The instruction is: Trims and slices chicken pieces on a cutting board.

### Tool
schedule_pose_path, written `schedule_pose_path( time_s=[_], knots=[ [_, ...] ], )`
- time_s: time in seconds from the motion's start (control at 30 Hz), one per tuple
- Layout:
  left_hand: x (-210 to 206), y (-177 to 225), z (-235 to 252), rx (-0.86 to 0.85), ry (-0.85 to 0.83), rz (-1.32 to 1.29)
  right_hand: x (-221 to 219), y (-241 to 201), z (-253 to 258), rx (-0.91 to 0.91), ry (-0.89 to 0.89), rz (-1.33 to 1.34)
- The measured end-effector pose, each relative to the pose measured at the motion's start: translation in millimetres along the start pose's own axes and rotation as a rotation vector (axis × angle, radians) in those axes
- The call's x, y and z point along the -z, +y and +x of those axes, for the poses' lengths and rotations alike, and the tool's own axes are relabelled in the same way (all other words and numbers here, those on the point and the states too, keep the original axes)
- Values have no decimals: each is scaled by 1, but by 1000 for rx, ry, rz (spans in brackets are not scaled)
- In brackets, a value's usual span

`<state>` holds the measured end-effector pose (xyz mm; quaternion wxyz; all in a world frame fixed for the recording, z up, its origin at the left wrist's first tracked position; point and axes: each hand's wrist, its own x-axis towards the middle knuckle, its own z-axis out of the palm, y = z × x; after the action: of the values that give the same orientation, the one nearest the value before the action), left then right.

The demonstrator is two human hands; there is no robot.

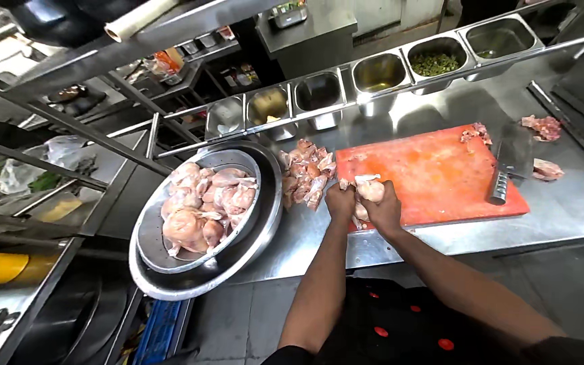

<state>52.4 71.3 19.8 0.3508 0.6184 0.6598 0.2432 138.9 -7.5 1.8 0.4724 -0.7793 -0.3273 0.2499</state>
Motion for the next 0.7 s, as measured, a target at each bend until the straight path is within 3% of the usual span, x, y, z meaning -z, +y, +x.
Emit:
schedule_pose_path(
  time_s=[0.2,0.33,0.37,0.43,0.53,0.63,0.7],
  knots=[
    [2,-4,16,46,27,-169,8,13,-20,23,37,82],
    [50,5,50,40,86,-327,24,40,-41,76,97,279],
    [54,10,47,-19,20,-304,25,41,-43,55,116,323],
    [59,28,29,-125,-290,-209,27,33,-35,-49,127,375],
    [63,48,-18,-252,-705,132,32,25,-21,-130,108,329],
    [39,14,-34,-508,-675,395,40,20,-20,-148,43,230],
    [26,-8,-33,-660,-584,345,49,11,-17,-204,-18,176]
  ],
)
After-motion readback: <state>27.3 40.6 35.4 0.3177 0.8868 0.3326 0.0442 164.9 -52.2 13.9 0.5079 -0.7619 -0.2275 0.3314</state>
